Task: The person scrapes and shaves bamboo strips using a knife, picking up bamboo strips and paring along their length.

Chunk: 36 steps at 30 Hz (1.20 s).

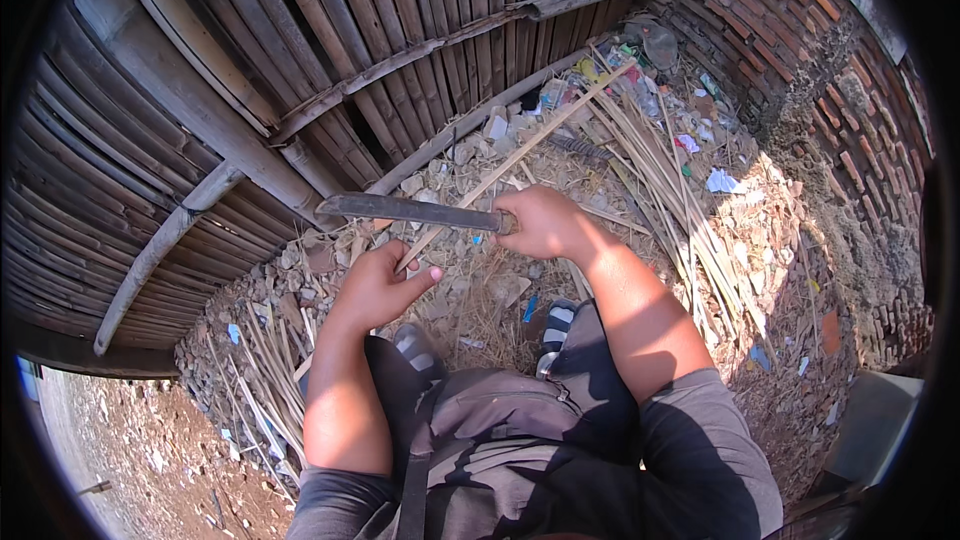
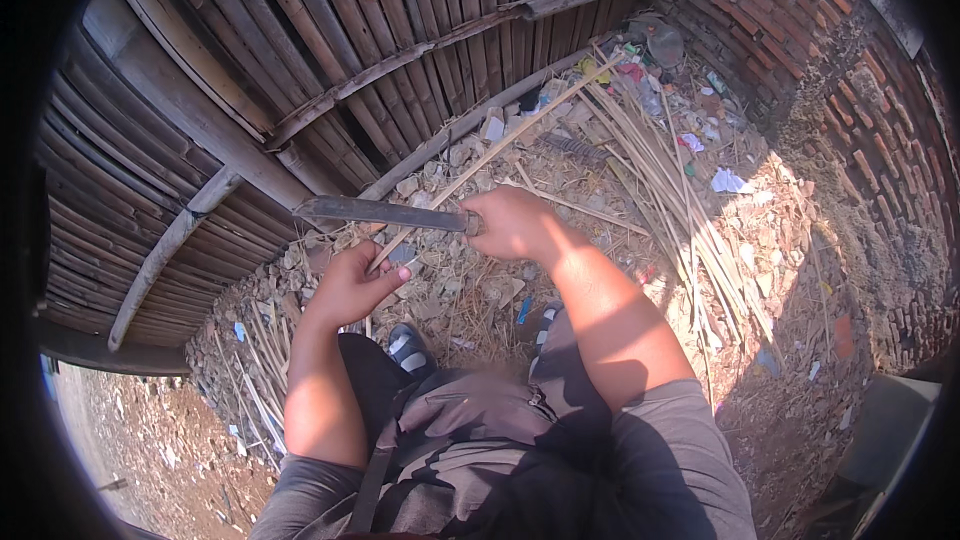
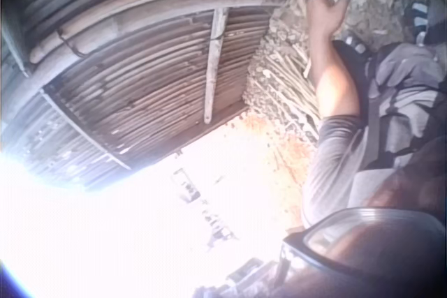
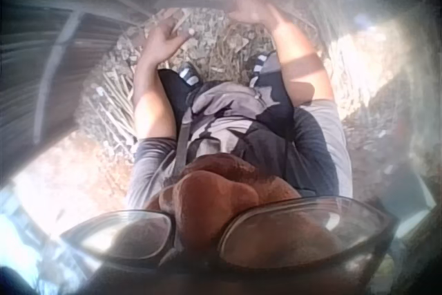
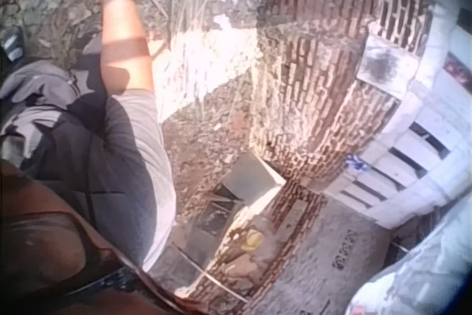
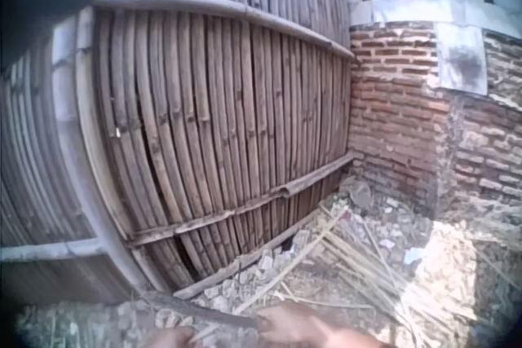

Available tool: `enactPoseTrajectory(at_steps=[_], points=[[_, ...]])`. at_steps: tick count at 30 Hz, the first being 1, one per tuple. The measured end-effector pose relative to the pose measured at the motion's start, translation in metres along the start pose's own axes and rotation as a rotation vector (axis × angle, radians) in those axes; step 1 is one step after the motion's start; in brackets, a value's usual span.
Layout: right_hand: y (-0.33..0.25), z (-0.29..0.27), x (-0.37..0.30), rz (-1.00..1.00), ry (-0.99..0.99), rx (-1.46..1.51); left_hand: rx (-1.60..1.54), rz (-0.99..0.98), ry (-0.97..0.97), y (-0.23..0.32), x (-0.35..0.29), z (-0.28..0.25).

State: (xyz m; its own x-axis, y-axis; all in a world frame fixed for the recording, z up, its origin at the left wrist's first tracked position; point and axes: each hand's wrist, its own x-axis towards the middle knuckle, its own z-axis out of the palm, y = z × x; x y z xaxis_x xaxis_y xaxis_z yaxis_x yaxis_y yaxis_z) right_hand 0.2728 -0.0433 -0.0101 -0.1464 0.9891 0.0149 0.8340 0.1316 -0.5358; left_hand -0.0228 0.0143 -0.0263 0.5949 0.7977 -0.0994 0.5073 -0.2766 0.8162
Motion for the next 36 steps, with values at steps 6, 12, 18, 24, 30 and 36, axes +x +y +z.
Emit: enactPoseTrajectory(at_steps=[6,12,18,24,30,36], points=[[0.068,0.001,0.006,0.131,0.096,0.264,-0.050,-0.081,-0.066,0.017,-0.003,-0.010],[0.046,-0.023,-0.001,0.391,0.163,0.279,0.010,-0.045,-0.057,0.008,-0.001,-0.004],[0.002,-0.008,0.006,0.055,-0.136,0.005,-0.010,-0.146,-0.128,0.013,-0.003,-0.003],[0.043,-0.019,0.006,0.226,-0.025,0.289,-0.134,-0.047,-0.084,0.003,-0.004,-0.007],[0.043,-0.025,-0.001,0.398,0.061,0.335,-0.044,-0.070,-0.083,0.011,-0.002,-0.007],[-0.006,-0.006,0.008,0.060,-0.222,-0.016,-0.080,-0.094,-0.095,0.011,-0.004,-0.004]])
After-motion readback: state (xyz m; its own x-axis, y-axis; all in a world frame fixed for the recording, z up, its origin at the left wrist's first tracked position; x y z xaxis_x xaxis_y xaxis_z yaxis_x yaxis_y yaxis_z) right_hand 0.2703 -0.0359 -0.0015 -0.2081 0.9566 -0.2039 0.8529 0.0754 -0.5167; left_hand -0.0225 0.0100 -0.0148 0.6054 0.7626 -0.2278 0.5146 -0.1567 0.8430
